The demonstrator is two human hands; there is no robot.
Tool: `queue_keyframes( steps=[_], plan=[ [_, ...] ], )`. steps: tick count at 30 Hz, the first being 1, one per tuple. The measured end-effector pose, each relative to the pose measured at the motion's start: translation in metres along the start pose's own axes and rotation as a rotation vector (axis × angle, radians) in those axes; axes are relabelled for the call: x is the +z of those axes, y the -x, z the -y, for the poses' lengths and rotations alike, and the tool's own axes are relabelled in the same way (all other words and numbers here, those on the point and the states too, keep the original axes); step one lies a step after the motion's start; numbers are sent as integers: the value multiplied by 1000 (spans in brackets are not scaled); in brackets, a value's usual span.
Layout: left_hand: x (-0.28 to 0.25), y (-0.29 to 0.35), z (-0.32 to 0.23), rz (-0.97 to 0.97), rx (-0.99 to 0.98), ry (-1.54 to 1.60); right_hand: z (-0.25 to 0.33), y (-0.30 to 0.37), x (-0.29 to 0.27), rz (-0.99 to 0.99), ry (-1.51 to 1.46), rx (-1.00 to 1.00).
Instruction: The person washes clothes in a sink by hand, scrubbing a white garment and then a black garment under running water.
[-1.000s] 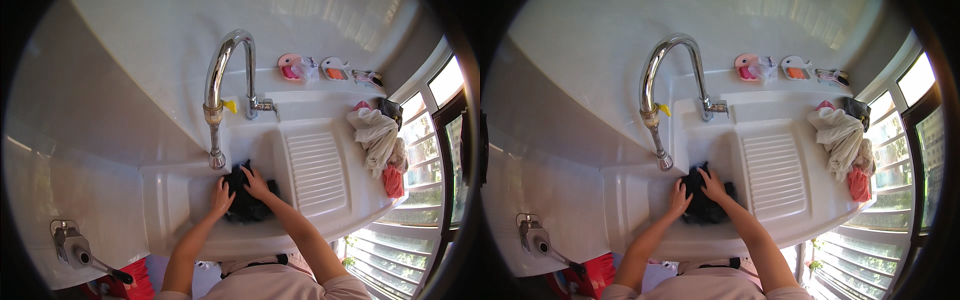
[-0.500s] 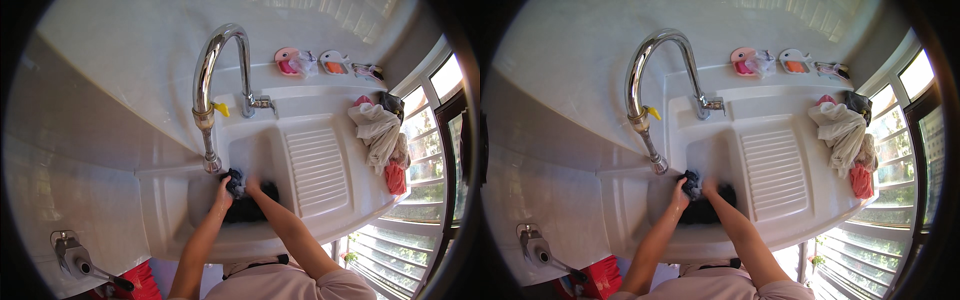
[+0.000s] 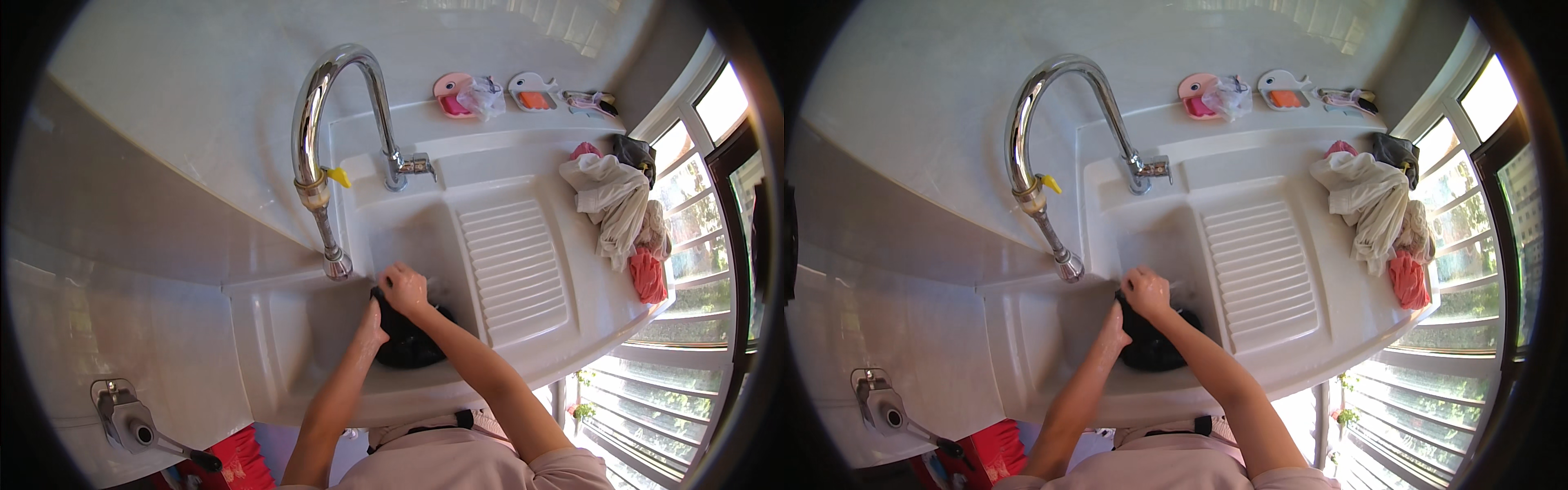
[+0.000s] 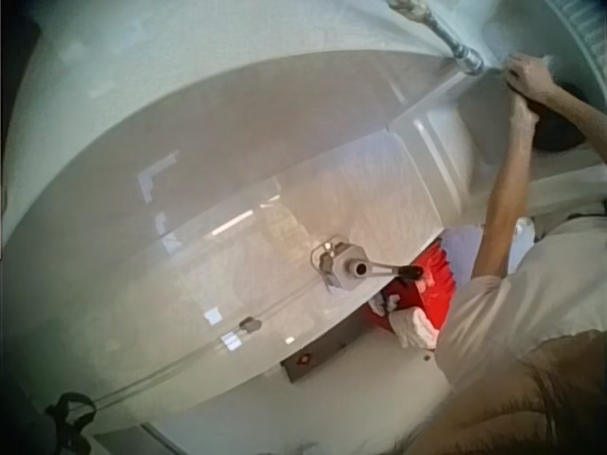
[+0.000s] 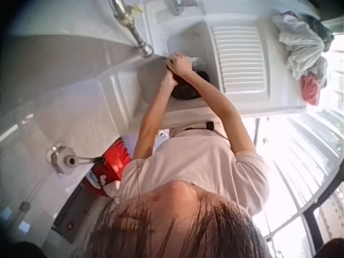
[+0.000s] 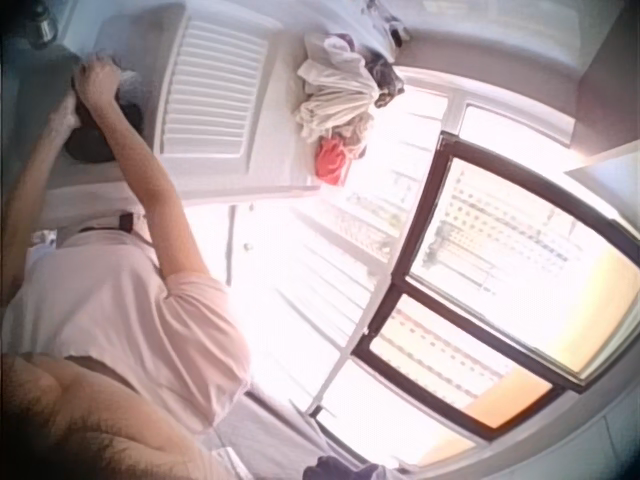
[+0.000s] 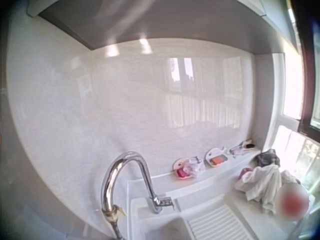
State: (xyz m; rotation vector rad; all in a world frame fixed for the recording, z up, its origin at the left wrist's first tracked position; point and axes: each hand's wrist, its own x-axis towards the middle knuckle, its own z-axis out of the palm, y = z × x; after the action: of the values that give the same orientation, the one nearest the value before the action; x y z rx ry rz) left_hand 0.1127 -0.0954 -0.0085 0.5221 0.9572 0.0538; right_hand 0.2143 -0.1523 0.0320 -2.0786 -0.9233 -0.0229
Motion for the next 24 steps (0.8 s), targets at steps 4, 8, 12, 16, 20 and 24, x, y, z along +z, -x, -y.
queue_keyframes(
  steps=[4, 8, 12, 16, 20, 24],
  plan=[
    [-29, -11, -16, -313, 124, -118, -56, 4, 11, -127, 166, 247],
    [-36, -40, 19, -412, 1130, -1311, -72, 36, 20, 110, 222, -203],
    [-40, -28, 22, -390, 755, -1469, -117, 66, 72, 523, 181, 296],
    [-65, -44, 20, -483, 753, -1182, -130, 77, 109, 794, 62, 249],
    [-8, -35, 18, -48, 526, -266, -235, 124, 171, 312, -1, 408],
    [-17, -25, 3, -69, 304, 345, -51, 54, 82, 472, -121, 436]
  ],
)
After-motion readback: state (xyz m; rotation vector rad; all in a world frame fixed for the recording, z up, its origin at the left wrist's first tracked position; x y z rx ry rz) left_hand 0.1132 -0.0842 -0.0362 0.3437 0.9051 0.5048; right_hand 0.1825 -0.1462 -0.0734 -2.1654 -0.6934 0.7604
